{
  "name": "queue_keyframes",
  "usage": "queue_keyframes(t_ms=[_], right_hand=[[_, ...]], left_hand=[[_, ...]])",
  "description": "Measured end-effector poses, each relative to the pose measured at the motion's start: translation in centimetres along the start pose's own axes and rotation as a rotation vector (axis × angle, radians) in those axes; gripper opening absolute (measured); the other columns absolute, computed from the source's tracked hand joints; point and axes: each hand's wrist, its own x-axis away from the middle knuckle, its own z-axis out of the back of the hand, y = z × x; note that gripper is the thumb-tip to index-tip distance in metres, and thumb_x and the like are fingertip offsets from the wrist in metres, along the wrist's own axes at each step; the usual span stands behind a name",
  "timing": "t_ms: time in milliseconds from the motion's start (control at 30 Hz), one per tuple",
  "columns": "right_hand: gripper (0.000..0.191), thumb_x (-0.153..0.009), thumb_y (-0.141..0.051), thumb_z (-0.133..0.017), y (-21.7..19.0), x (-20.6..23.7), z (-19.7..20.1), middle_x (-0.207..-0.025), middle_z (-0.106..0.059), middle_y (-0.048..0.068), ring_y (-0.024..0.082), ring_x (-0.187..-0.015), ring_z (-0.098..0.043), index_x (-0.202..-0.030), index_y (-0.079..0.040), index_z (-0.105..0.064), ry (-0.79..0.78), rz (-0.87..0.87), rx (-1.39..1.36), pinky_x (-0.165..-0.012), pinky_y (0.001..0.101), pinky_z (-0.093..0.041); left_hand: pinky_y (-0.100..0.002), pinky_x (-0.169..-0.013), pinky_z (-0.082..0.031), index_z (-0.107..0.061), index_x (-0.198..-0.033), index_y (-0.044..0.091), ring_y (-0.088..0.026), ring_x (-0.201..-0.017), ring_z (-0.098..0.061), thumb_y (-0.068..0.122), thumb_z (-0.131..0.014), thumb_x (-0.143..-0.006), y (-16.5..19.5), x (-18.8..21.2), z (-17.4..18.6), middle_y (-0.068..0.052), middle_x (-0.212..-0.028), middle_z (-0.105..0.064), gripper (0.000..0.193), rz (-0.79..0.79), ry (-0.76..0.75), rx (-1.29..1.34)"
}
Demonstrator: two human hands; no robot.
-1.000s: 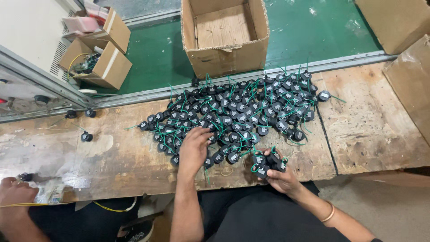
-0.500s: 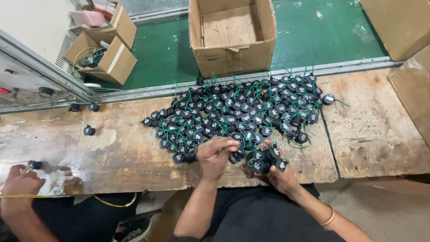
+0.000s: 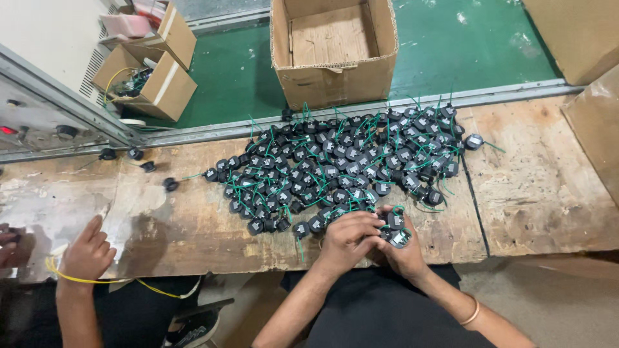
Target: The person sits at a factory workbench covered with black plug-shaped components with green wires. They pick up components one at a time, manipulate the wire and plug body with both hands, and place them back on the bench among the pile.
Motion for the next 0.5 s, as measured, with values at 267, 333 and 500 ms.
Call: queue_keyframes(t_ms=[267, 333, 500], right_hand=[[0.079, -0.082, -0.010, -0.085, 0.0, 0.0, 0.0, -0.143, -0.054, 0.013, 0.023, -0.131, -0.055, -0.148, -0.002, -0.042, -0.041, 0.049, 0.116, -0.111, 0.0394, -0.045], [0.085, -0.082, -0.010, -0.086, -0.4, -0.1, -0.1, -0.144, -0.051, 0.012, 0.025, -0.133, -0.053, -0.152, -0.004, -0.037, -0.042, 0.014, -0.120, -0.112, 0.0420, -0.045], [0.094, -0.080, -0.012, -0.083, -1.9, 1.1, 2.5, -0.141, -0.049, 0.012, 0.033, -0.126, -0.056, -0.158, -0.018, -0.030, 0.019, -0.192, -0.428, -0.090, 0.0522, -0.057]], left_hand=[[-0.040, -0.083, -0.059, -0.065, -0.090, 0.005, -0.028, -0.092, -0.073, 0.009, -0.085, -0.083, 1.7, 0.0, -1.4, -0.008, -0.096, -0.074, 0.021, 0.084, 0.105, -0.187], [-0.040, -0.082, -0.058, -0.068, -0.093, 0.005, -0.030, -0.093, -0.072, 0.010, -0.086, -0.082, 1.9, -0.2, -0.7, -0.009, -0.100, -0.073, 0.022, 0.009, 0.100, -0.232], [-0.038, -0.087, -0.059, -0.068, -0.101, 0.005, -0.030, -0.102, -0.073, 0.014, -0.085, -0.083, 0.5, -0.2, 3.6, -0.010, -0.113, -0.073, 0.026, 0.071, 0.292, -0.331]])
